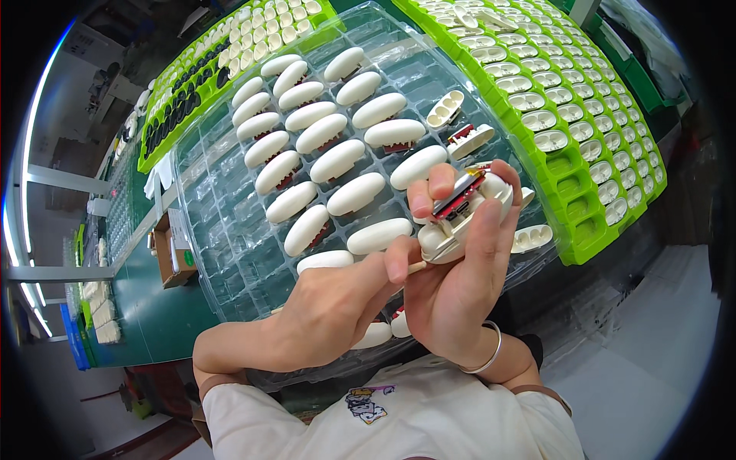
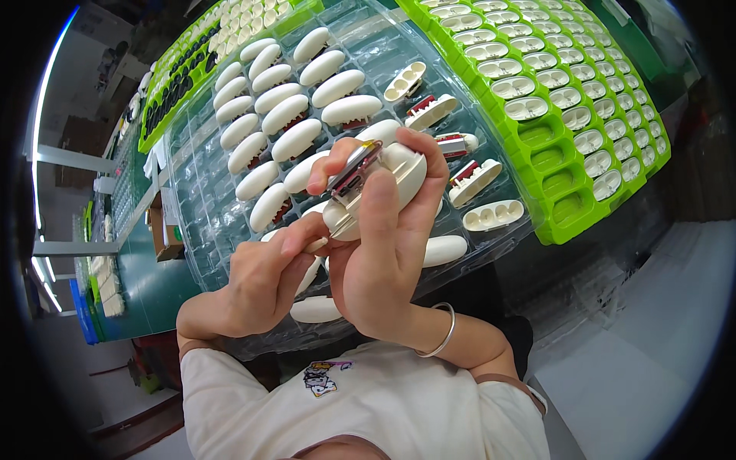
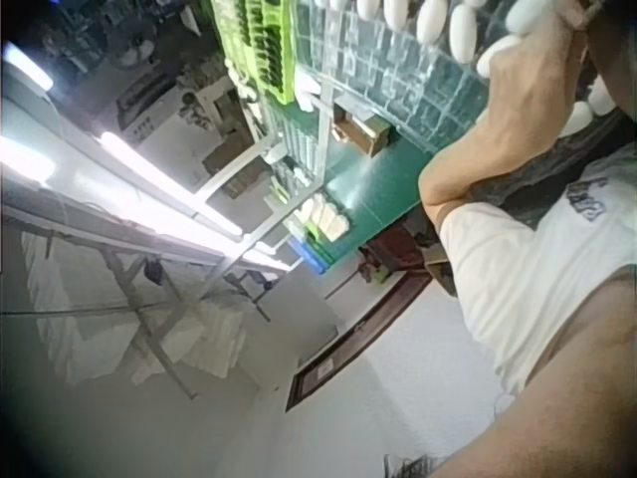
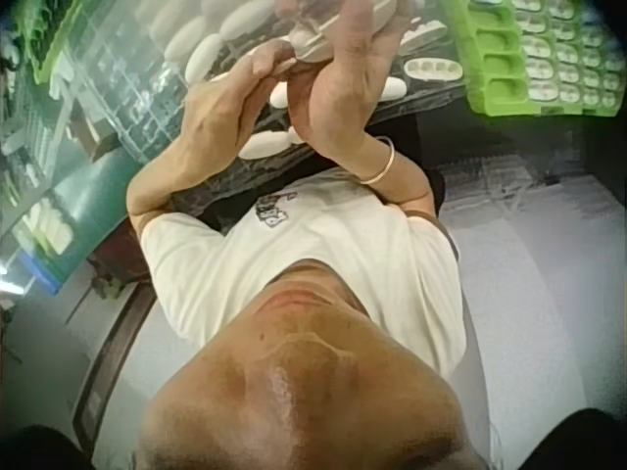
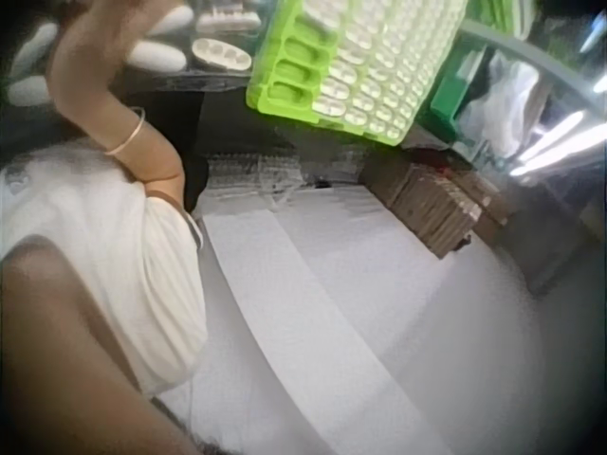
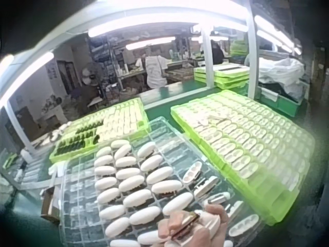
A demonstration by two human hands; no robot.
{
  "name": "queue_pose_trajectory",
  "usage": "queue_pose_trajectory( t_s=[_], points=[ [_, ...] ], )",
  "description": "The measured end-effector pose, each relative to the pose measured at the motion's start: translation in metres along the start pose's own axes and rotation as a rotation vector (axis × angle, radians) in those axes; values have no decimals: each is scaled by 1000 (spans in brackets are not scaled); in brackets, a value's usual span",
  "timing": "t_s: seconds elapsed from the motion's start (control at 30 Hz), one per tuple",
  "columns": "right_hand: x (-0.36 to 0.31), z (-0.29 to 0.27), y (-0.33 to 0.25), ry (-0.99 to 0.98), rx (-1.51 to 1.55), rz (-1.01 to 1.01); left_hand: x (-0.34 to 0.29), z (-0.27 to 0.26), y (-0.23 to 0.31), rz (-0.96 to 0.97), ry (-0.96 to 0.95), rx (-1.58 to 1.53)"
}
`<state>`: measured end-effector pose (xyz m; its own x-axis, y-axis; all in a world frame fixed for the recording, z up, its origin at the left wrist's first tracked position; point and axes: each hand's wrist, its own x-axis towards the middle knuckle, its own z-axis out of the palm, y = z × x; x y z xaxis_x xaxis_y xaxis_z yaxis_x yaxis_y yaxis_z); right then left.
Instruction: The person assembles small white plastic electronic components by inserting a red circuit board into a casing and securing it with a wooden stick. They repeatedly pick up the components from a clear tray, perform the insertion, and place the finished units back into the tray.
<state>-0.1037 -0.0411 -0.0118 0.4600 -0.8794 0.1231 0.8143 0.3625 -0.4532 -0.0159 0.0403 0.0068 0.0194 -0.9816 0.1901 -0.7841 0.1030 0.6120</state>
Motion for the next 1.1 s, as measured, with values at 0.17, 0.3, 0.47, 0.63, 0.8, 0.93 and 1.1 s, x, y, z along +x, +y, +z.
queue_pose_trajectory(
  t_s=[0.17, 0.3, 0.47, 0.63, 0.8, 0.93, 1.1],
  points=[
    [-1, 2, 3, -44, 9, -51, 0, 0, 0, 9, 22, -36],
    [-1, 2, 4, -50, 10, -69, 0, 0, -1, 14, 35, -35],
    [0, 1, 4, -44, 23, -44, 1, 0, 0, -3, 17, -38],
    [0, 1, 4, -40, 26, -46, 1, 0, -1, 11, 27, -39],
    [0, 0, 4, -56, 1, -57, 1, 0, -1, -8, 20, -45],
    [-1, 0, 6, -73, -64, -97, 1, 0, 0, -43, 14, -79],
    [-4, -6, 14, -105, -86, -127, 1, 3, -1, -46, 72, -30]
  ],
)
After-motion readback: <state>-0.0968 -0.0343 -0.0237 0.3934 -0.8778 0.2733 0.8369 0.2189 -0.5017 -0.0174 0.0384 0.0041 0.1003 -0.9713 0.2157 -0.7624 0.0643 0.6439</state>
